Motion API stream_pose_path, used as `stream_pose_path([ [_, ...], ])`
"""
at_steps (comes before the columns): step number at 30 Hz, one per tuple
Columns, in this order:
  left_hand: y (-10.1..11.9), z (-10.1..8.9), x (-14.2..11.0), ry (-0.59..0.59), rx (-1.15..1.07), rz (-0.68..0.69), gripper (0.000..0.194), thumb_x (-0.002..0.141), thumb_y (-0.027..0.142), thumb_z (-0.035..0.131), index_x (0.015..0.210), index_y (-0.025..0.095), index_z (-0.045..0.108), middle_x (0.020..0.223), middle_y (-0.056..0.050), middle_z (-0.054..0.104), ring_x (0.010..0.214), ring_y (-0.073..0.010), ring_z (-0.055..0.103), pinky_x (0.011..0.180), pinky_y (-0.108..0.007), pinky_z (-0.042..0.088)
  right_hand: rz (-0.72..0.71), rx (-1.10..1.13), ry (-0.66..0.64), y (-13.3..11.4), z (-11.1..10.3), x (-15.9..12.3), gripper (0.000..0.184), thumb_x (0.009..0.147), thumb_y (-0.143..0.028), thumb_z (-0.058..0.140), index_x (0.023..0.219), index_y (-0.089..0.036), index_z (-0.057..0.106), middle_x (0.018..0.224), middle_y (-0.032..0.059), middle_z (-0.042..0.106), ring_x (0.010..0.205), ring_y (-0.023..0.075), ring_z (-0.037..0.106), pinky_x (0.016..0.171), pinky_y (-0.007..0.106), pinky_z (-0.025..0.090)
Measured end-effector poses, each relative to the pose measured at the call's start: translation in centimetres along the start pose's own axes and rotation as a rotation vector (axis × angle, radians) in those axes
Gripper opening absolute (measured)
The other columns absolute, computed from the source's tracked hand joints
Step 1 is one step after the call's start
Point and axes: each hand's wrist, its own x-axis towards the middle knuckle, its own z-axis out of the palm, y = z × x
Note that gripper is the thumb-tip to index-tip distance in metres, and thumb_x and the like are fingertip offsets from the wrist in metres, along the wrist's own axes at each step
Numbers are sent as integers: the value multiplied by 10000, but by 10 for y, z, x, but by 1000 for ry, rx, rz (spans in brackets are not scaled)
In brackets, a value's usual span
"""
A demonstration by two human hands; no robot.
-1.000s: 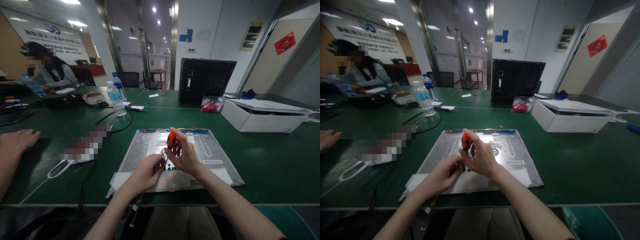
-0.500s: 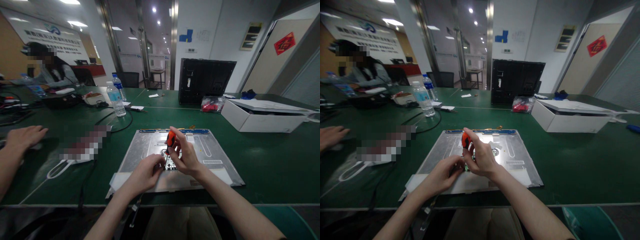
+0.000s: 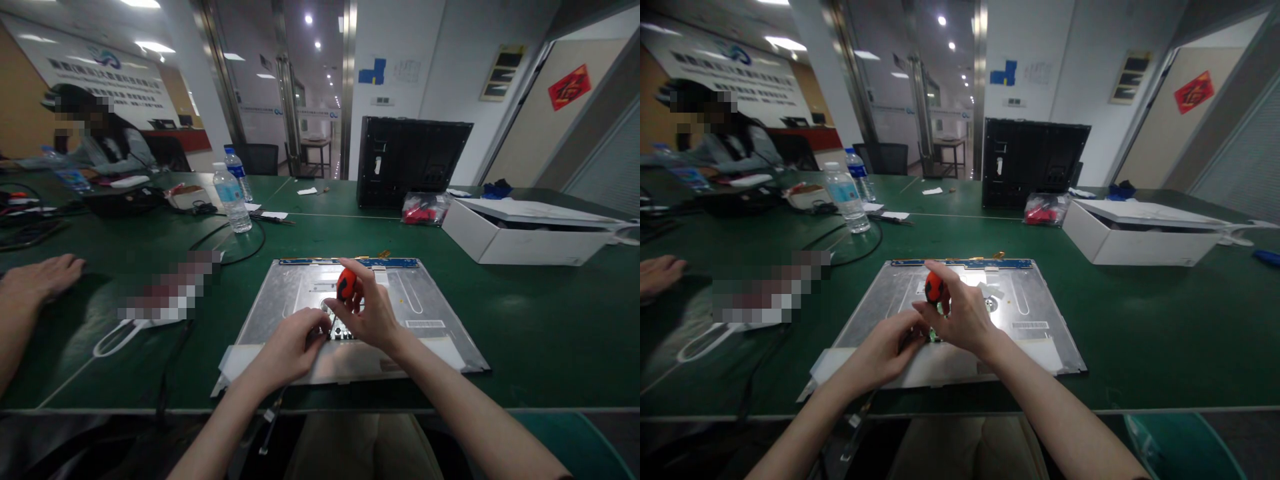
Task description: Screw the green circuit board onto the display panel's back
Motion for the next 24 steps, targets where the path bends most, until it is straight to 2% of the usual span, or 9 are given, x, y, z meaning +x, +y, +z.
stream_pose_path([
  [8, 2, 0, -2, 2, 0, 17, 151, 812, 84, 470, 838, 186, 579, 806, -26, 648, 749, -171, 589, 676, -270, 433, 48, 78, -58, -6, -5, 1, 636, 894, -165, 487, 1482, -258, 264, 842, -11, 594, 611, 99, 596, 510, 204, 470],
  [12, 2, 1, -1, 2, 6, 18, 157, 805, 82, 476, 839, 185, 590, 813, -31, 653, 760, -174, 594, 682, -274, 440, 24, 35, -17, -4, -2, 2, 618, 895, -165, 511, 1465, -266, 294, 842, -21, 607, 536, 70, 549, 469, 180, 442],
  [19, 0, 1, 0, 18, 9, 35, 132, 802, 90, 490, 814, 186, 579, 790, -25, 637, 750, -172, 582, 687, -281, 442, 3, 0, -10, 0, 1, 0, 565, 916, -318, 604, 1419, -273, 352, 883, -8, 651, 478, 56, 494, 432, 182, 429],
  [24, 0, 1, 0, 8, 2, 32, 146, 808, 98, 475, 836, 183, 590, 805, -34, 646, 761, -178, 582, 685, -284, 438, 17, 35, -69, -2, -2, -1, 652, 896, -211, 550, 1485, -260, 277, 997, 38, 672, 529, 70, 543, 456, 193, 447],
])
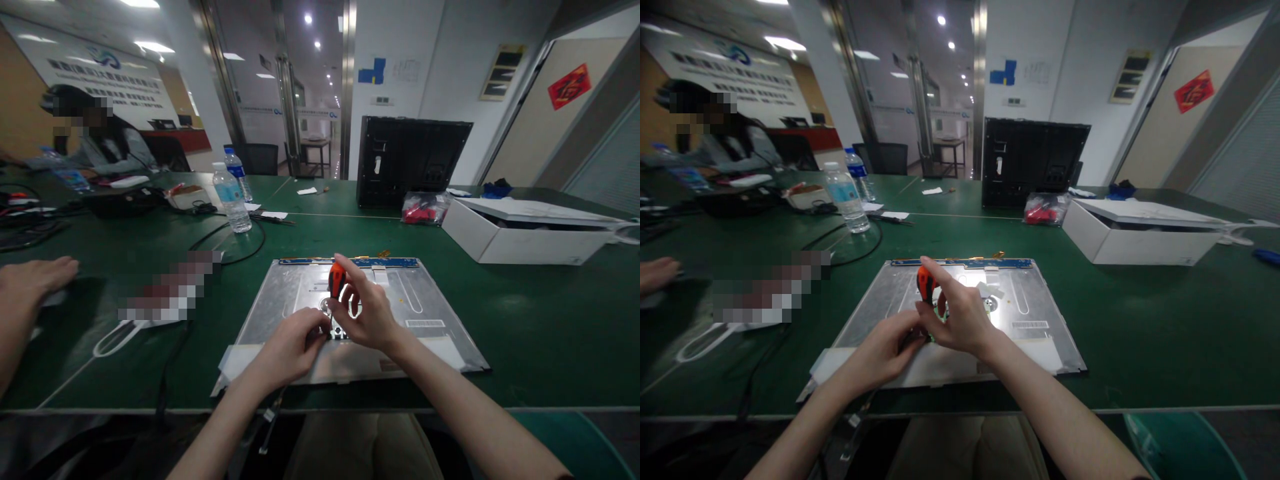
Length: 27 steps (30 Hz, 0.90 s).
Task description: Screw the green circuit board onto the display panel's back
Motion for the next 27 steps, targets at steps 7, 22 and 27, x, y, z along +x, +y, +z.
stream_pose_path([
  [7, 5, -3, 1, -27, -1, -24, 148, 809, 112, 478, 850, 184, 600, 835, -43, 660, 789, -184, 589, 698, -287, 442, 14, -11, -13, -2, 0, 1, 704, 861, -141, 516, 1495, -256, 234, 883, 7, 658, 492, 70, 522, 435, 186, 425],
  [22, 3, -1, 1, -22, 6, -26, 120, 808, 118, 510, 857, 186, 597, 825, -34, 647, 768, -184, 582, 682, -288, 431, 12, 13, -15, 0, 1, -1, 695, 879, -175, 523, 1496, -262, 214, 957, 23, 632, 529, 73, 539, 442, 194, 435],
  [27, 1, -1, 0, -35, 2, -30, 133, 810, 118, 507, 865, 189, 605, 846, -44, 661, 802, -193, 590, 707, -301, 439, 15, 12, -12, 0, 1, 0, 718, 858, -130, 506, 1496, -260, 204, 900, 8, 630, 518, 76, 539, 434, 187, 420],
])
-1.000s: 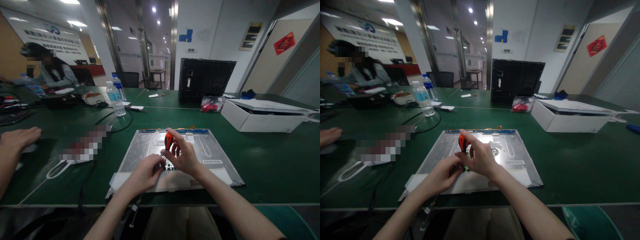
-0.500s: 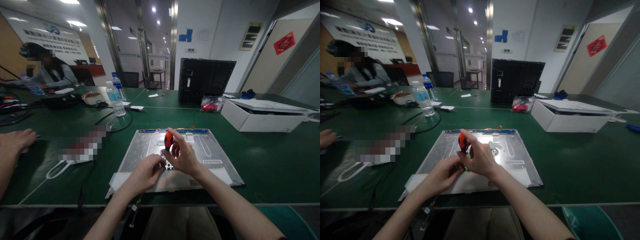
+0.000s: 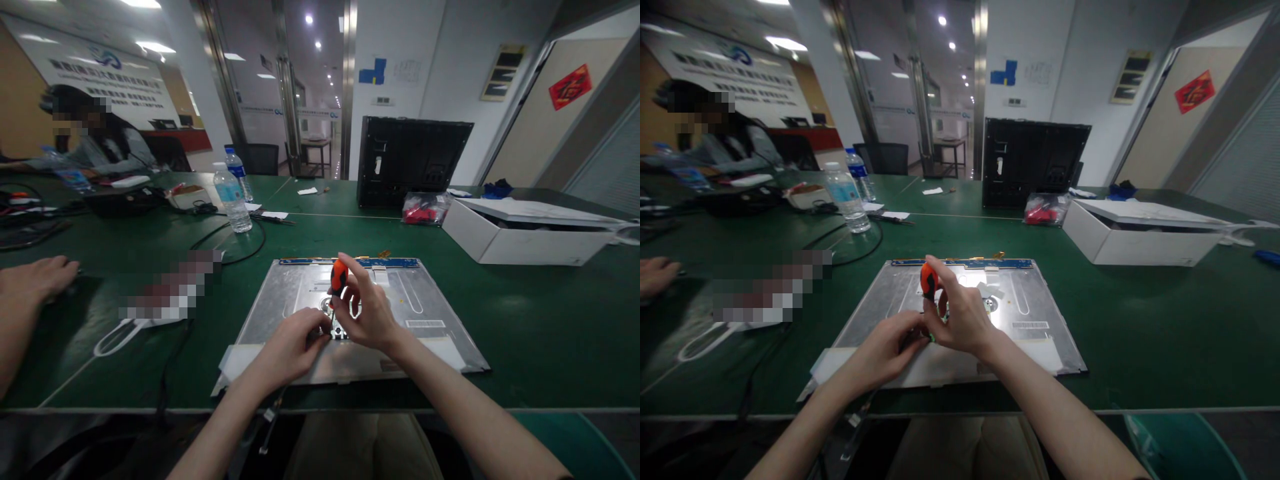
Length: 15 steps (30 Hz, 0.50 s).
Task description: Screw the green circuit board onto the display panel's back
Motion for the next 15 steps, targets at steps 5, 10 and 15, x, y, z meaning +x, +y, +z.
stream_pose_path([
  [5, 1, -1, 1, 2, 6, -6, 127, 813, 117, 515, 870, 186, 605, 838, -40, 657, 790, -188, 592, 704, -295, 437, 7, -51, 33, 3, 3, -1, 675, 876, -190, 547, 1472, -257, 237, 723, -58, 542, 449, 71, 468, 408, 183, 360],
  [10, 2, -2, 1, 15, 18, -6, 101, 806, 116, 508, 820, 183, 582, 783, -24, 628, 746, -171, 568, 680, -280, 428, -3, -82, 36, 3, 3, -1, 631, 899, -268, 577, 1455, -259, 277, 697, -64, 523, 454, 77, 452, 421, 193, 365],
  [15, 2, -1, 0, 19, 7, 5, 104, 815, 130, 499, 825, 189, 584, 782, -26, 631, 740, -176, 566, 672, -287, 427, 10, -10, -1, 0, 0, 0, 700, 882, -200, 541, 1497, -267, 214, 845, 0, 607, 534, 95, 526, 446, 202, 412],
])
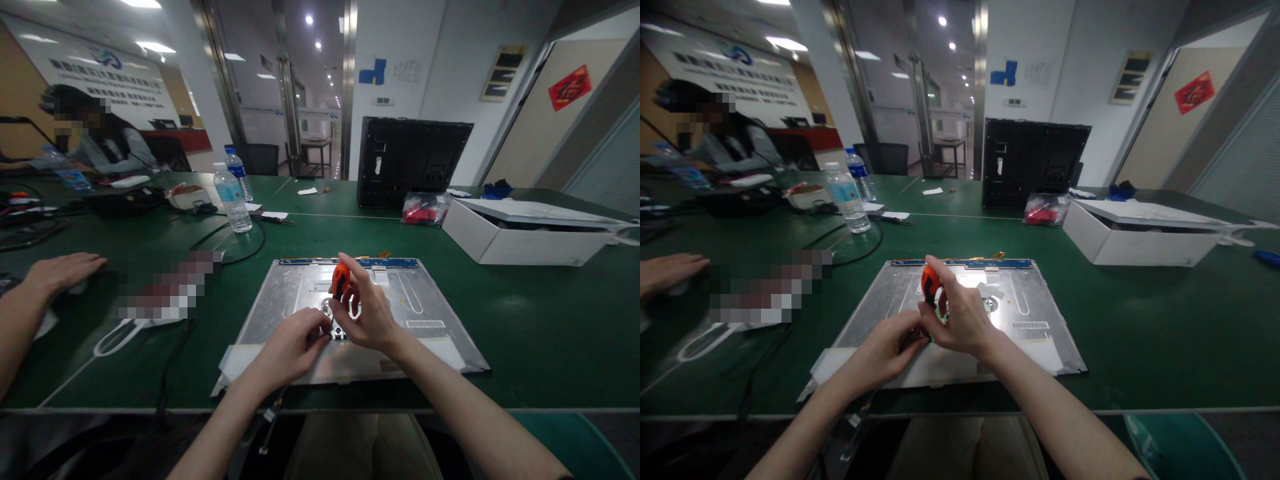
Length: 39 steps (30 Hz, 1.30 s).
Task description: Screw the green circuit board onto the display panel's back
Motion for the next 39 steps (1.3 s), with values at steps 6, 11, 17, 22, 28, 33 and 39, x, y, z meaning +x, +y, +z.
stream_pose_path([
  [6, 1, -1, 0, -13, -12, -6, 128, 812, 129, 507, 860, 188, 609, 842, -48, 661, 797, -190, 585, 697, -300, 447, 7, 0, 10, 1, 1, 0, 702, 873, -150, 515, 1496, -269, 214, 859, -2, 613, 527, 83, 527, 451, 191, 427],
  [11, 0, -1, 0, -15, -6, -16, 128, 816, 132, 511, 872, 181, 615, 845, -47, 657, 793, -187, 585, 696, -296, 446, -16, -67, 55, 5, 4, 0, 622, 903, -242, 568, 1450, -266, 273, 751, -52, 557, 468, 70, 474, 409, 181, 377],
  [17, -1, 0, 0, -6, -15, -11, 113, 816, 127, 506, 850, 183, 599, 828, -41, 650, 777, -185, 583, 691, -292, 435, -18, -52, 32, 3, 3, 0, 618, 916, -263, 560, 1457, -265, 261, 845, -13, 609, 495, 76, 504, 418, 196, 406],
  [22, 0, -1, 1, -13, -19, -3, 140, 809, 122, 500, 873, 184, 608, 842, -46, 658, 793, -191, 590, 705, -293, 437, -34, -5, 18, -1, 0, 1, 694, 869, -149, 517, 1488, -254, 222, 879, 8, 614, 535, 90, 531, 435, 200, 426],
  [28, 2, -1, 1, -3, -13, 2, 144, 809, 106, 489, 853, 184, 602, 827, -40, 653, 769, -182, 590, 689, -278, 436, -29, -30, 47, -1, 2, 1, 672, 874, -160, 525, 1474, -262, 239, 800, -24, 586, 503, 81, 516, 413, 186, 390],
  [33, -1, 0, 0, 5, -13, 14, 133, 821, 108, 481, 847, 178, 591, 805, -35, 640, 744, -171, 577, 673, -272, 427, -16, -64, 52, 3, 4, 0, 626, 883, -243, 594, 1437, -256, 302, 702, -73, 517, 458, 67, 469, 410, 182, 374],
  [39, -4, 2, 0, 6, -13, 16, 146, 824, 115, 475, 863, 180, 600, 824, -45, 647, 766, -184, 579, 676, -287, 423, -23, -31, 35, 0, 1, 0, 642, 876, -190, 541, 1458, -253, 277, 838, -18, 596, 490, 68, 497, 419, 190, 397],
])
